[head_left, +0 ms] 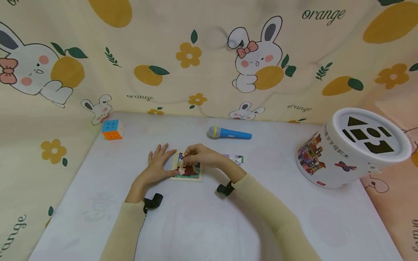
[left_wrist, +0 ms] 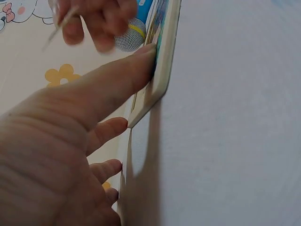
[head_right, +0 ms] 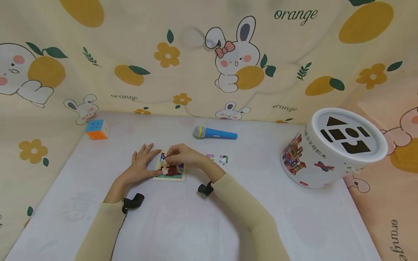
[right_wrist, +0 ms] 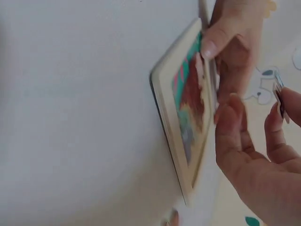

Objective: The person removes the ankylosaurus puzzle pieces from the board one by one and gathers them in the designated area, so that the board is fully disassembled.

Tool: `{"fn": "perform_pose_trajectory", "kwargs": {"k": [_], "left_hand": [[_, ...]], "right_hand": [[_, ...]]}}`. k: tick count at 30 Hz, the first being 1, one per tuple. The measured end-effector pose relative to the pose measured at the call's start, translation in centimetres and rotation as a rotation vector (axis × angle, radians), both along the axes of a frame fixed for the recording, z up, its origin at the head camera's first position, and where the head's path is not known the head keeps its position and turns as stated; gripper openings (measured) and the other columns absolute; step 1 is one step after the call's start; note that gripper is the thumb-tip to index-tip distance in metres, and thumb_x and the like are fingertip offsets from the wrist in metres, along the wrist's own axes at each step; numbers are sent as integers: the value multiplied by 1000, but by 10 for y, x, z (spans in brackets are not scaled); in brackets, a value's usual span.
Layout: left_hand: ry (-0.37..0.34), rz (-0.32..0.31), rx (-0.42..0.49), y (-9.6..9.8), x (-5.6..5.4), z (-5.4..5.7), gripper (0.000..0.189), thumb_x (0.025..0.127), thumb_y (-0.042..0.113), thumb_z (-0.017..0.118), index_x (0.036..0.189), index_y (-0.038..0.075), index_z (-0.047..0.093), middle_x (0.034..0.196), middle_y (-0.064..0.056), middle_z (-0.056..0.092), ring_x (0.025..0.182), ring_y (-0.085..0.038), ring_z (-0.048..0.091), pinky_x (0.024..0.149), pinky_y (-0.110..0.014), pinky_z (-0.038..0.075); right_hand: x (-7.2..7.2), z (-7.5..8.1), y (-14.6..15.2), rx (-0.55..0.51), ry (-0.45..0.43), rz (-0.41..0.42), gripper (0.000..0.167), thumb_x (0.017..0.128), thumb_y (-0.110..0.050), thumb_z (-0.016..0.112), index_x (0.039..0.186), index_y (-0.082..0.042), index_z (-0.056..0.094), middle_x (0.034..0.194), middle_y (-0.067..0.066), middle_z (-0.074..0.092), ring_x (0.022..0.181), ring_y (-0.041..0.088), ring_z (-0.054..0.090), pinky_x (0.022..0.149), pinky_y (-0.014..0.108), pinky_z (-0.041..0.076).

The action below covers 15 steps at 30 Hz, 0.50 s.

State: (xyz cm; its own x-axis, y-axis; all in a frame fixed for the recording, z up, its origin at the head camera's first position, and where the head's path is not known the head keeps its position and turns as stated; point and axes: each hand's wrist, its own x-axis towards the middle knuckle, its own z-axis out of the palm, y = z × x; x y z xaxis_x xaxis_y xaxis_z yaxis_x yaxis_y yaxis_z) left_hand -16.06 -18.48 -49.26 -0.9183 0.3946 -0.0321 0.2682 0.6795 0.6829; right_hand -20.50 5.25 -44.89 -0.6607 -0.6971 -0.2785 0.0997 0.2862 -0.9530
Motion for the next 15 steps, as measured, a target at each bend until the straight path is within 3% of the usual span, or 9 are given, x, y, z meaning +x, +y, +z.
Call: {"fn": "perform_pose_trajectory", "kwargs": {"k": [7, 11, 15], "left_hand": [[6, 13, 8, 1, 0, 0, 84, 81, 35, 81, 148, 4, 44, 162, -27, 12, 148, -48, -5, 110, -67, -13], [9, 15, 18, 1, 1, 0, 84, 80, 35, 82, 148, 4, 44, 162, -26, 13, 149, -48, -4, 110, -67, -13], [14, 13, 22, 2, 2, 1, 83, 80, 34, 82, 148, 5, 44, 162, -27, 13, 148, -48, -4, 110, -67, -13]], "right_hand": [[10, 6, 33, 42, 88, -101, 9, 94, -3, 65, 98, 3, 61, 77, 12, 68, 61, 16, 61, 59, 25, 52], [20, -1, 51, 110, 180, -127, 14, 90, 1, 69, 100, 6, 61, 65, 6, 65, 54, 12, 59, 54, 23, 50], [30, -8, 62, 156, 223, -146, 16, 89, 3, 70, 100, 8, 61, 64, 7, 64, 52, 12, 58, 52, 22, 48]]}}
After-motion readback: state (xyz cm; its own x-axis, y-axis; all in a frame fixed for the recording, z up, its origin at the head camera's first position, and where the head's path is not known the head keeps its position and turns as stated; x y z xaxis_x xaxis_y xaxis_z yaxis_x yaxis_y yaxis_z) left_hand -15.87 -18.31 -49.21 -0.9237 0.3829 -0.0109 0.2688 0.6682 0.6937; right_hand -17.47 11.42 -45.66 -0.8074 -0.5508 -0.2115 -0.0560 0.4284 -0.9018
